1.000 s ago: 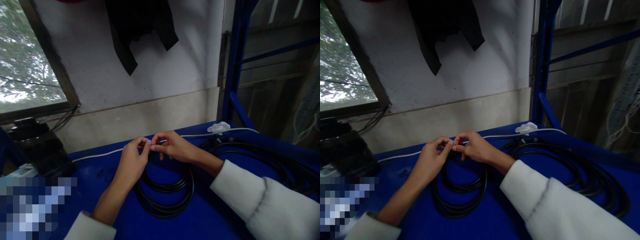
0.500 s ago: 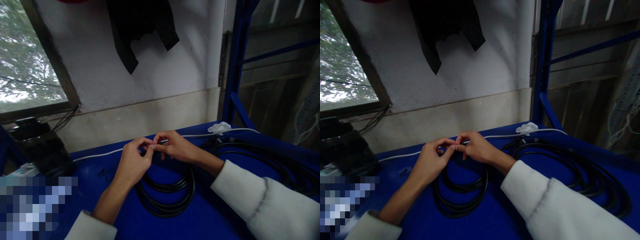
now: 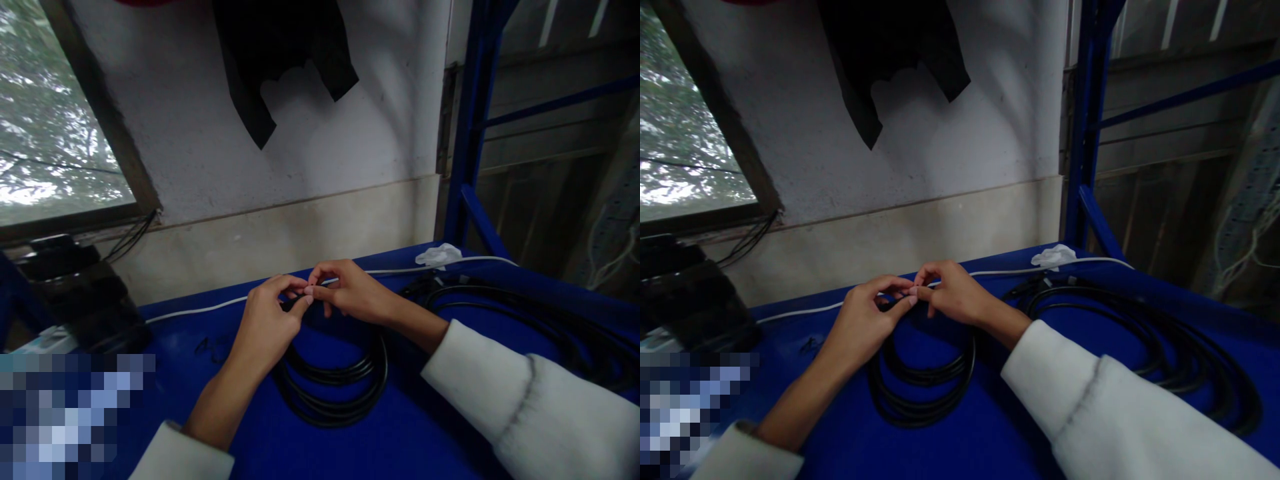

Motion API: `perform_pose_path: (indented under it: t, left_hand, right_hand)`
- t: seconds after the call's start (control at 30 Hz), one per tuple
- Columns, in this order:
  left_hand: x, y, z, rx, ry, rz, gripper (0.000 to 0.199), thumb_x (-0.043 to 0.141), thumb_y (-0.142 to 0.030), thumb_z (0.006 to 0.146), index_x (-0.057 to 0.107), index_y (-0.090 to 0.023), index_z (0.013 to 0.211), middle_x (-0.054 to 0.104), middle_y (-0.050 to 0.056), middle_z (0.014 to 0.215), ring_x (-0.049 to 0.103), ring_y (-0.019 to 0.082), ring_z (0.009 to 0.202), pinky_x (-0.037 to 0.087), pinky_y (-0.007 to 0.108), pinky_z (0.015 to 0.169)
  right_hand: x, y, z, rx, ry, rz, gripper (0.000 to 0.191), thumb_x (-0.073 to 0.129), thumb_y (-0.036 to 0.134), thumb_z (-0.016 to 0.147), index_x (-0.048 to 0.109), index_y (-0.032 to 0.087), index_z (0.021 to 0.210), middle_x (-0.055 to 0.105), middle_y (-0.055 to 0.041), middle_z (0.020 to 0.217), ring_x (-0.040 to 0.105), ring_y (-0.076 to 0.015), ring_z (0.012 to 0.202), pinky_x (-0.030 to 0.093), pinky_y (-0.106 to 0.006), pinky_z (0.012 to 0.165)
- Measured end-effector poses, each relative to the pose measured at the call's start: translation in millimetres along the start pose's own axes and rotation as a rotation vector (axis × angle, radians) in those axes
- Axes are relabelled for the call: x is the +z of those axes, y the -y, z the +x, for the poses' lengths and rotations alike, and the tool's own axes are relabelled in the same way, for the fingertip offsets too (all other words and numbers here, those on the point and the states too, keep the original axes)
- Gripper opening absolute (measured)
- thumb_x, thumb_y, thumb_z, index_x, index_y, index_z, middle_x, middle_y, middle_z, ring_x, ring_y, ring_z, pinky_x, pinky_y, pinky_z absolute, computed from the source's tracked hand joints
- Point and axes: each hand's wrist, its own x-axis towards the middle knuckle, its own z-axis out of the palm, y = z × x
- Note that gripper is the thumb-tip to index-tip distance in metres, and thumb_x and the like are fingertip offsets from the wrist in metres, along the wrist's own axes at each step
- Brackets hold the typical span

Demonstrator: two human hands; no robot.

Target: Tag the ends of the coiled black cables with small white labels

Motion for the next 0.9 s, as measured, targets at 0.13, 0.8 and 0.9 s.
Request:
perform_pose_path:
  t: [0.13, 0.8, 0.9]
  left_hand:
    - [-0.5, 1.8, 0.1, -0.019, 0.000, -0.002, 0.011, 0.077, -0.021, 0.086, 0.081, -0.026, 0.095, 0.080, 0.000, 0.093, 0.073, 0.022, 0.088, 0.054, 0.036, 0.084]
    - [-3.0, -1.2, 1.4, -0.081, 0.017, -0.092, 0.014, 0.074, -0.031, 0.086, 0.083, -0.023, 0.092, 0.080, 0.005, 0.092, 0.073, 0.026, 0.088, 0.052, 0.039, 0.084]
    - [-3.0, -1.0, 1.3, -0.084, 0.026, -0.092, 0.015, 0.072, -0.032, 0.086, 0.082, -0.022, 0.092, 0.080, 0.006, 0.093, 0.072, 0.027, 0.088, 0.052, 0.039, 0.084]
  right_hand:
    - [0.4, 0.6, -0.4, 0.004, -0.003, -0.007, 0.012, 0.069, 0.027, 0.095, 0.067, 0.016, 0.092, 0.072, -0.0035, 0.095, 0.065, -0.0089, 0.053, 0.042, -0.019, 0.044]
    - [-1.7, -5.2, 1.0, -0.041, 0.011, 0.005, 0.019, 0.069, 0.037, 0.097, 0.064, 0.019, 0.096, 0.075, -0.0045, 0.091, 0.069, -0.0131, 0.055, 0.041, -0.017, 0.036]
    - [-2.6, -7.0, 1.5, -0.043, 0.011, -0.003, 0.020, 0.069, 0.039, 0.097, 0.066, 0.019, 0.096, 0.076, -0.0059, 0.091, 0.068, -0.0131, 0.054, 0.041, -0.017, 0.037]
